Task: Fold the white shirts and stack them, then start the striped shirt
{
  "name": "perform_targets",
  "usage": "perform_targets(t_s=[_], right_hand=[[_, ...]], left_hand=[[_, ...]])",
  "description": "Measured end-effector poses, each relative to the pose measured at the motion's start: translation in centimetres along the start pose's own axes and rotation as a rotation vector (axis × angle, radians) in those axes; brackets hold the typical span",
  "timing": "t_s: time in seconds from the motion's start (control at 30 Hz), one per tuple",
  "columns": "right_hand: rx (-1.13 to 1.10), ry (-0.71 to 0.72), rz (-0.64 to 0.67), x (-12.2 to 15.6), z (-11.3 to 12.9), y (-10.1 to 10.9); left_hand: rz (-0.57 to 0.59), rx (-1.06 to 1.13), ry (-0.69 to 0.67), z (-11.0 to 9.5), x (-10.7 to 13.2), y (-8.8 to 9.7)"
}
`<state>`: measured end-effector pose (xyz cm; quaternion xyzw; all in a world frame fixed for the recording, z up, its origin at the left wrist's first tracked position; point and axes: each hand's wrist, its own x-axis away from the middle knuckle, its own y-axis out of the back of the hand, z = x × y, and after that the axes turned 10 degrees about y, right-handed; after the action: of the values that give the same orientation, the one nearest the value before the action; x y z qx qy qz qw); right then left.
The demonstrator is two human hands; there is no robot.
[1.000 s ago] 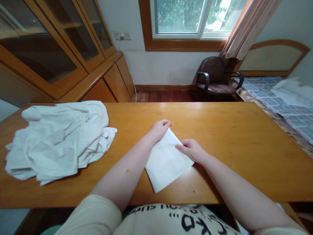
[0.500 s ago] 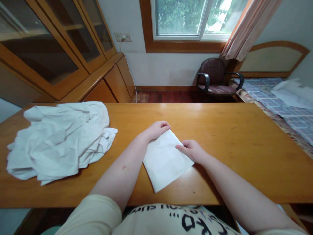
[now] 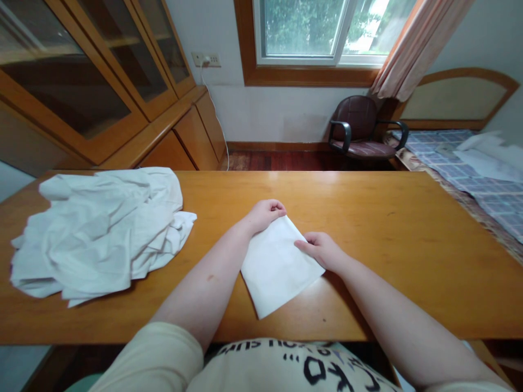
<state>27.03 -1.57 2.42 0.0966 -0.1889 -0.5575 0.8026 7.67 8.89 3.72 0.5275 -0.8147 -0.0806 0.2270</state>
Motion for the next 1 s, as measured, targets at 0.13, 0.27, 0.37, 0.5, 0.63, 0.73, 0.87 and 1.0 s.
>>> perform_targets(t_s=[0.13, 0.27, 0.37, 0.5, 0.63, 0.73, 0.87, 1.0], right_hand=[[-0.015, 0.006, -0.006, -0.03, -0.15, -0.01], [-0.013, 0.018, -0.002, -0.07, -0.34, 0.04], [-0.006, 0.017, 0.010, 0.00, -0.37, 0.08], [0.002, 0.012, 0.022, 0.10, -0.19, 0.12], [-0.005, 0.006, -0.010, -0.01, 0.10, 0.24], [-0.006, -0.005, -0.025, -0.09, 0.17, 0.30], [0.003, 0.000, -0.012, -0.07, -0.13, 0.24], [0.002, 0.009, -0.016, -0.09, -0.56, 0.12]], left_hand=[[0.042, 0.182, 0.049, 0.02, 0.05, -0.49], [0.158, 0.239, 0.098, -0.02, 0.38, -0.25], [0.220, 0.144, 0.096, -0.24, 0.68, 0.07], [0.226, 0.064, 0.090, -0.32, 0.79, -0.03], [0.222, 0.232, 0.132, -0.13, 0.80, -0.55], [0.178, 0.172, 0.101, -0.09, 0.74, -0.71], [0.052, -0.150, -0.038, -0.01, 0.31, -0.54], [0.059, -0.231, -0.045, 0.05, -0.03, -0.69]])
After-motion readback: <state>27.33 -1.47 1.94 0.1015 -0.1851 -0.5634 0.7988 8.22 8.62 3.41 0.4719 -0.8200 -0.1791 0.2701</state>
